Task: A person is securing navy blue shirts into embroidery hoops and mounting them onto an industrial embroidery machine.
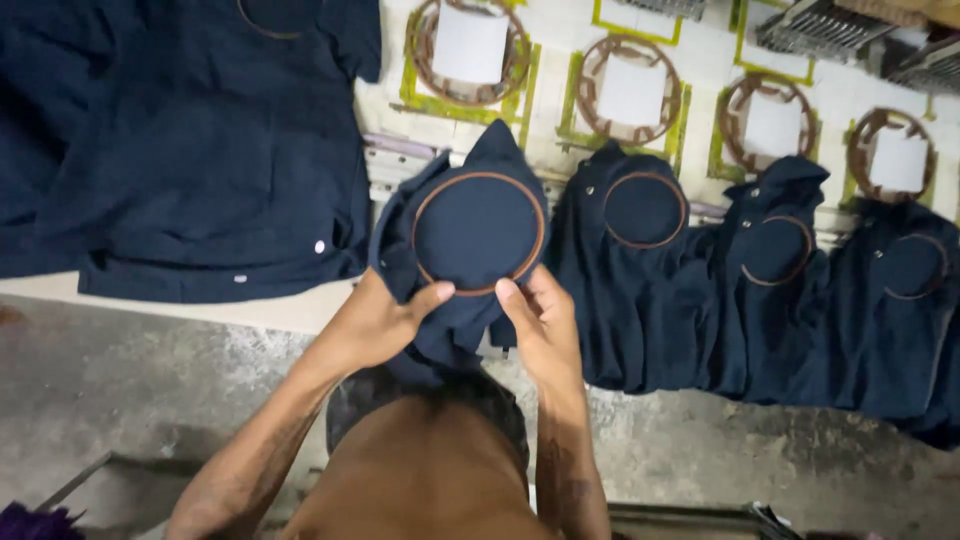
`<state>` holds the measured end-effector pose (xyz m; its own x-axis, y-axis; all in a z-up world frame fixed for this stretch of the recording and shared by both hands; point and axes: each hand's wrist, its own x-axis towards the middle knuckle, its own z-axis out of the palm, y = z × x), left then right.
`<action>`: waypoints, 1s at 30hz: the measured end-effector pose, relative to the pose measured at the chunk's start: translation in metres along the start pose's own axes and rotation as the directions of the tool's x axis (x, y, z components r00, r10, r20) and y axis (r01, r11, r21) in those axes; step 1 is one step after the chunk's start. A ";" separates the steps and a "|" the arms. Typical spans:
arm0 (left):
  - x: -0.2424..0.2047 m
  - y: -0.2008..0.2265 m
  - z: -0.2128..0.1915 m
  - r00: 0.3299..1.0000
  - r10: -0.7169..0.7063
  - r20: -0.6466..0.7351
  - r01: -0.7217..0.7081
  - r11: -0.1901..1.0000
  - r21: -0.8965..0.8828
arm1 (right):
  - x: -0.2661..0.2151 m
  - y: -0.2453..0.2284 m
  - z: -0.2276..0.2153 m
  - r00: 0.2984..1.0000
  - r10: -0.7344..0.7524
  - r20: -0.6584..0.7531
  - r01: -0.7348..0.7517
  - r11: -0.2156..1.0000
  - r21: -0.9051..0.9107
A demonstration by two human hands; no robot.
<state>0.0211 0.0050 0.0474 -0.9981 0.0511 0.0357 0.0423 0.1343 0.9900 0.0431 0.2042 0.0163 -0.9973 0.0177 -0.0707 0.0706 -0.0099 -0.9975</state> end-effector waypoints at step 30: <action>-0.012 0.085 -0.049 0.968 0.205 0.147 -0.250 0.859 0.446 | -0.030 -0.121 -0.023 0.841 -0.401 0.363 0.541 0.626 -0.562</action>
<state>0.0349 -0.0324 0.1378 -0.9502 0.2225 0.2180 0.3066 0.5444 0.7808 0.0650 0.2281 0.1391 -0.8739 -0.3442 0.3432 -0.4848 0.5654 -0.6674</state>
